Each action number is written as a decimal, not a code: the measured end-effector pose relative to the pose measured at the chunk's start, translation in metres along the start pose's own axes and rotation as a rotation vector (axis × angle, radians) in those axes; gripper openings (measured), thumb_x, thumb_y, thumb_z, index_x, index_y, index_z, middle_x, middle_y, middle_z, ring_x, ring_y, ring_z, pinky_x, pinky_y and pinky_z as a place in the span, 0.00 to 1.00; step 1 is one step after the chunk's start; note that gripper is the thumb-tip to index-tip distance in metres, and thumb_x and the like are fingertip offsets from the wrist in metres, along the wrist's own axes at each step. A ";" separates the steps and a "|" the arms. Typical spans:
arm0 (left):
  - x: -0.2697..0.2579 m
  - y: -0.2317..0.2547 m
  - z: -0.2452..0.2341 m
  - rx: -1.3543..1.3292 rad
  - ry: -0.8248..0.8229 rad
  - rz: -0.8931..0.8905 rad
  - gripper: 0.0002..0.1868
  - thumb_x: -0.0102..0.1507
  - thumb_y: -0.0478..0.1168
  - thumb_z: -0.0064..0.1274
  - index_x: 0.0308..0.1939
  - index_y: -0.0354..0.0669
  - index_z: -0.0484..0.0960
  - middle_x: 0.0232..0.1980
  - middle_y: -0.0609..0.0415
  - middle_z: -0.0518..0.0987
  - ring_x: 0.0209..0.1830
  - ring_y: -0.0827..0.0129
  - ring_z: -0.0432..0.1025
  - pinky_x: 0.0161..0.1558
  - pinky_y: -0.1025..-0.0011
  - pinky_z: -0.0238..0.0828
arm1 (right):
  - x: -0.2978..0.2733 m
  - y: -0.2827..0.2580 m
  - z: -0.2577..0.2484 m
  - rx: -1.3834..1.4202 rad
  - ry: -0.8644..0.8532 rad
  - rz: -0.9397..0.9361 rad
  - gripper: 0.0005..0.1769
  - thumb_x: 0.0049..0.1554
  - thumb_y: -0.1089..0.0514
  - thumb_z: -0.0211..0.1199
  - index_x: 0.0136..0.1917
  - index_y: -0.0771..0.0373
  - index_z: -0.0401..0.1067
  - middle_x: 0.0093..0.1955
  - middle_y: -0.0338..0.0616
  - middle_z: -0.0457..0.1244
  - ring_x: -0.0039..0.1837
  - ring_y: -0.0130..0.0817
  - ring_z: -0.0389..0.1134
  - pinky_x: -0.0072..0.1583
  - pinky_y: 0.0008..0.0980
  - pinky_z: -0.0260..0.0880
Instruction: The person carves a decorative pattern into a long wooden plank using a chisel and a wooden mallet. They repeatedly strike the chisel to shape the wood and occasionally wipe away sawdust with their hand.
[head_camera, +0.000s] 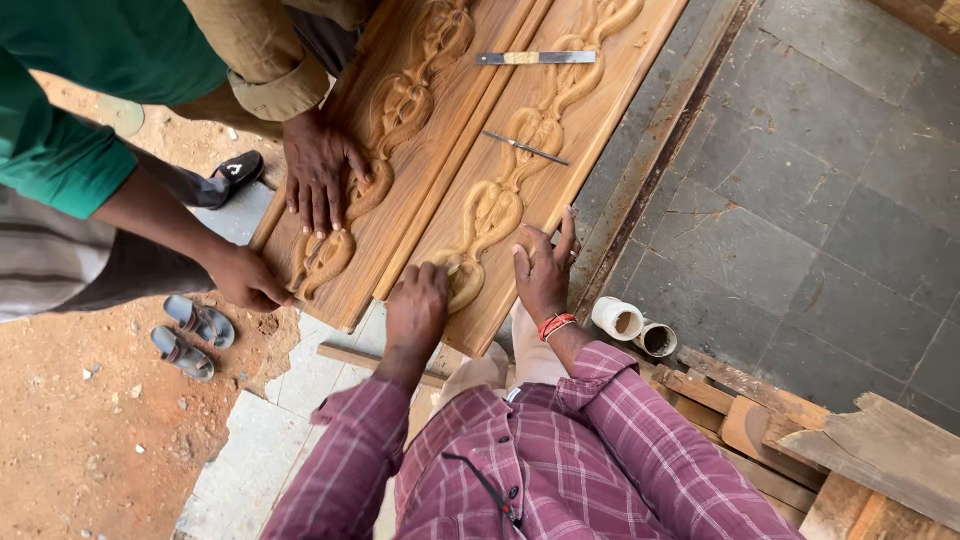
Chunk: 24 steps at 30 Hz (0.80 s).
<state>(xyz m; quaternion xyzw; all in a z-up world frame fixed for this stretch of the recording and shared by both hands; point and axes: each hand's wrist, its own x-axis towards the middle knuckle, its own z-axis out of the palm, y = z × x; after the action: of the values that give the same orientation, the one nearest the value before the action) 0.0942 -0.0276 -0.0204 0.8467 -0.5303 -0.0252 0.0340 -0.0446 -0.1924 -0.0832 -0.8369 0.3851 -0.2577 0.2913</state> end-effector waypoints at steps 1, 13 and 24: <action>0.010 -0.002 0.002 -0.006 0.043 0.017 0.07 0.63 0.35 0.50 0.43 0.39 0.81 0.39 0.51 0.76 0.39 0.62 0.73 0.31 0.65 0.76 | 0.004 0.001 0.002 -0.002 0.012 -0.016 0.22 0.60 0.57 0.66 0.67 0.56 0.69 0.84 0.65 0.37 0.82 0.68 0.44 0.77 0.60 0.46; -0.039 0.005 -0.058 -0.309 -0.178 -0.387 0.08 0.62 0.43 0.56 0.34 0.43 0.86 0.34 0.45 0.82 0.31 0.50 0.78 0.33 0.54 0.76 | -0.001 0.004 -0.003 -0.010 -0.016 0.006 0.21 0.61 0.56 0.66 0.67 0.56 0.68 0.84 0.63 0.37 0.82 0.68 0.42 0.76 0.61 0.48; -0.072 -0.006 -0.018 -0.214 -0.662 -0.402 0.16 0.64 0.53 0.54 0.39 0.47 0.88 0.42 0.46 0.85 0.42 0.54 0.80 0.44 0.56 0.78 | 0.001 0.004 -0.014 -0.015 -0.073 -0.043 0.18 0.59 0.53 0.70 0.61 0.59 0.73 0.81 0.63 0.43 0.80 0.63 0.47 0.75 0.58 0.49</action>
<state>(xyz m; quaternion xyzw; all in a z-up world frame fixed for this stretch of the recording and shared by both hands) 0.0697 0.0400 -0.0026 0.8714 -0.3310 -0.3578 -0.0561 -0.0552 -0.1989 -0.0758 -0.8560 0.3582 -0.2304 0.2932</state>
